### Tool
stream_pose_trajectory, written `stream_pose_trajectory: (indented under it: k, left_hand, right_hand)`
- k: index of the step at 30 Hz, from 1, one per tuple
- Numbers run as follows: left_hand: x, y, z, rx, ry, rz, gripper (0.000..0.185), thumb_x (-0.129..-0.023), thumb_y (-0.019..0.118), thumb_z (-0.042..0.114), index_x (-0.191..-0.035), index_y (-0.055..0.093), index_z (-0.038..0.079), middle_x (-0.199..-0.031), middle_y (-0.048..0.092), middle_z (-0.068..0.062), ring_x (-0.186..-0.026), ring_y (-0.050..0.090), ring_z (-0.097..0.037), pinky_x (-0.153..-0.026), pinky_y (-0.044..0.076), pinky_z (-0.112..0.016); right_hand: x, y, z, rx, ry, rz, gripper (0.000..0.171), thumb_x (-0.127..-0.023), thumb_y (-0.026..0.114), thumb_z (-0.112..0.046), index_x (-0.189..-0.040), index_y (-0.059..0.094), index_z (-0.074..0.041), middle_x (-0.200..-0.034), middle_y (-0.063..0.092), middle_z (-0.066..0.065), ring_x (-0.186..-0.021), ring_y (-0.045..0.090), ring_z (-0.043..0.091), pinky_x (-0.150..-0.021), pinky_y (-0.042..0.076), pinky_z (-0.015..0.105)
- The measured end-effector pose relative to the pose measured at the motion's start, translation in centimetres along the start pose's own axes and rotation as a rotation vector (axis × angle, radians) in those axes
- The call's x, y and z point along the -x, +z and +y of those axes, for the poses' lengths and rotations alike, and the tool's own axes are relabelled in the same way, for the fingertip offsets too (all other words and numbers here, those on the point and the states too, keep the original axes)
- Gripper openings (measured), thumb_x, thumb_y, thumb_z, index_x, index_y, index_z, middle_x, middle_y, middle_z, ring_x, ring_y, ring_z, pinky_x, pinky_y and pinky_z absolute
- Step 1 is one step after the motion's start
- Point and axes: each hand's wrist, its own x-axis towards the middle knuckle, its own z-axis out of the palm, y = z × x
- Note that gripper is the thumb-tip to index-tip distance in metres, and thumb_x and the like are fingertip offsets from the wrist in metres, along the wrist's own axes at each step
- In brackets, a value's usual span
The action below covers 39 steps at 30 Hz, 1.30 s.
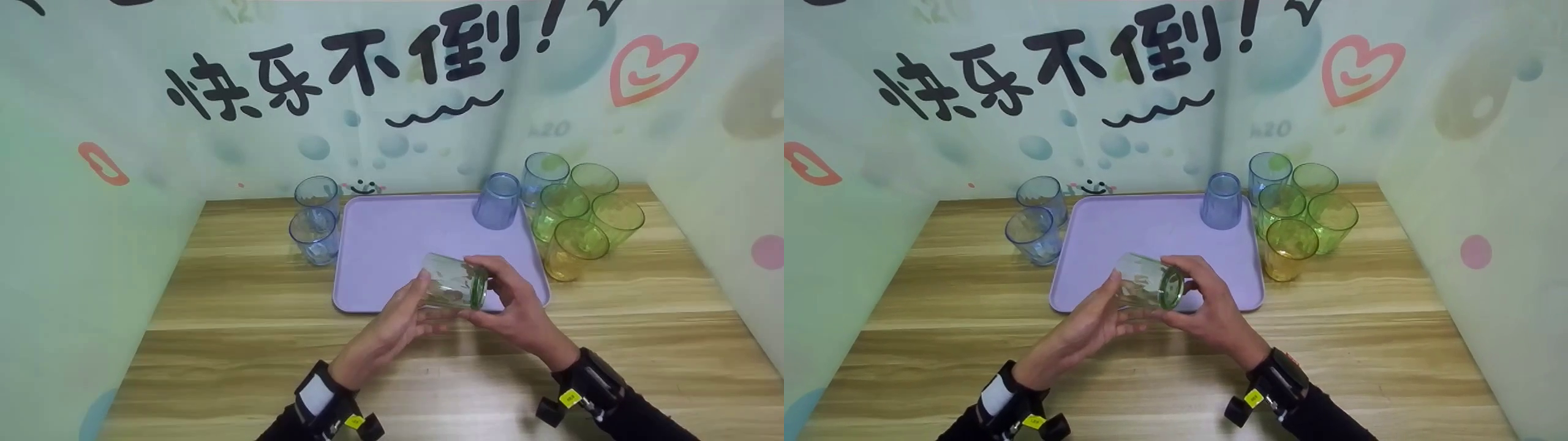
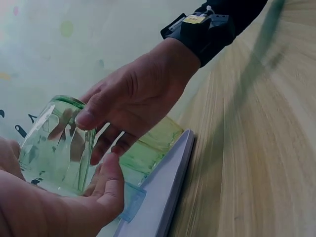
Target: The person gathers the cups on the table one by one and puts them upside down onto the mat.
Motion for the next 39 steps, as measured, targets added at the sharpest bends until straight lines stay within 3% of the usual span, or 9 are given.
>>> stream_pose_trajectory:
  k: [4, 8, 12, 16, 19, 23, 28, 34, 39]
  left_hand:
    - [0.0, -0.4, -0.1, -0.115, -0.01, -0.046, 0.064, -0.111, 0.028, 0.046, -0.152, 0.034, -0.003, -0.137, 0.056, -0.02, -0.121, 0.058, -0.036, -0.101, 0.045, -0.052]
    - [-0.2, -1.1, -0.2, -0.285, 0.003, -0.088, 0.063, -0.11, 0.031, 0.044, -0.15, 0.037, -0.004, -0.141, 0.053, -0.02, -0.125, 0.055, -0.039, -0.1, 0.046, -0.053]
    - [-0.3, -1.6, -0.5, -0.54, 0.062, -0.082, 0.054, -0.107, 0.047, 0.038, -0.141, 0.051, -0.004, -0.136, 0.057, -0.018, -0.121, 0.058, -0.032, -0.097, 0.049, -0.045]
    - [-0.5, -1.9, -0.7, -0.782, 0.162, -0.051, 0.037, -0.102, 0.063, 0.022, -0.131, 0.062, -0.001, -0.129, 0.063, -0.014, -0.113, 0.063, -0.024, -0.094, 0.051, -0.033]
    - [-0.6, -2.3, -0.7, -1.002, 0.234, -0.015, 0.032, -0.097, 0.07, 0.014, -0.126, 0.066, 0.001, -0.122, 0.065, -0.01, -0.109, 0.064, -0.025, -0.093, 0.05, -0.032]
    - [-0.7, -3.1, -0.2, -1.25, 0.225, 0.014, 0.031, -0.094, 0.074, 0.014, -0.124, 0.069, 0.007, -0.115, 0.067, -0.006, -0.107, 0.062, -0.024, -0.092, 0.05, -0.035]
    - [-0.8, -4.2, 0.0, -1.371, 0.142, 0.024, 0.031, -0.092, 0.077, 0.013, -0.122, 0.072, 0.011, -0.109, 0.066, -0.005, -0.102, 0.061, -0.021, -0.088, 0.05, -0.036]
    - [-1.0, -4.9, -1.0, -1.473, 0.148, 0.069, 0.024, -0.089, 0.078, 0.01, -0.113, 0.076, 0.014, -0.099, 0.067, -0.001, -0.094, 0.062, -0.017, -0.081, 0.051, -0.035]
    - [-1.4, -5.0, -1.5, -1.502, 0.145, 0.142, 0.015, -0.091, 0.076, 0.008, -0.104, 0.078, 0.015, -0.091, 0.065, 0.002, -0.089, 0.062, -0.017, -0.078, 0.052, -0.033]
  right_hand:
    - [0.0, -0.2, 0.0, -0.031, -0.033, 0.005, 0.08, -0.066, 0.083, 0.02, -0.138, 0.049, 0.009, -0.131, 0.052, 0.025, -0.113, 0.056, 0.029, -0.094, 0.05, 0.034]
    - [-0.3, -0.5, -0.2, -0.06, -0.02, 0.032, 0.076, -0.069, 0.082, 0.019, -0.138, 0.051, 0.009, -0.13, 0.054, 0.025, -0.111, 0.056, 0.031, -0.095, 0.05, 0.035]
    - [-0.7, -1.1, -0.5, -0.091, 0.026, 0.086, 0.072, -0.073, 0.078, 0.02, -0.138, 0.051, 0.009, -0.129, 0.055, 0.025, -0.113, 0.056, 0.032, -0.097, 0.048, 0.035]
    - [-0.9, -1.6, -0.4, -0.121, 0.08, 0.142, 0.069, -0.075, 0.076, 0.022, -0.138, 0.05, 0.01, -0.13, 0.055, 0.024, -0.115, 0.056, 0.031, -0.1, 0.046, 0.035]
    - [-1.0, -1.8, -0.2, -0.129, 0.112, 0.178, 0.068, -0.075, 0.075, 0.023, -0.137, 0.05, 0.01, -0.13, 0.056, 0.023, -0.115, 0.056, 0.03, -0.1, 0.045, 0.033]
    - [-1.2, -1.9, -0.1, -0.134, 0.129, 0.218, 0.066, -0.076, 0.074, 0.023, -0.136, 0.051, 0.011, -0.128, 0.057, 0.023, -0.113, 0.057, 0.029, -0.099, 0.046, 0.033]
    - [-1.4, -2.3, 0.2, -0.146, 0.147, 0.262, 0.064, -0.078, 0.073, 0.022, -0.137, 0.051, 0.011, -0.126, 0.058, 0.023, -0.113, 0.058, 0.029, -0.097, 0.047, 0.032]
    - [-1.7, -2.7, 0.4, -0.088, 0.208, 0.321, 0.063, -0.08, 0.076, 0.017, -0.137, 0.053, 0.008, -0.121, 0.062, 0.02, -0.106, 0.06, 0.029, -0.09, 0.049, 0.032]
    - [-2.1, -3.2, 0.7, -0.021, 0.249, 0.357, 0.062, -0.08, 0.078, 0.015, -0.137, 0.054, 0.008, -0.119, 0.063, 0.018, -0.1, 0.06, 0.028, -0.084, 0.05, 0.03]
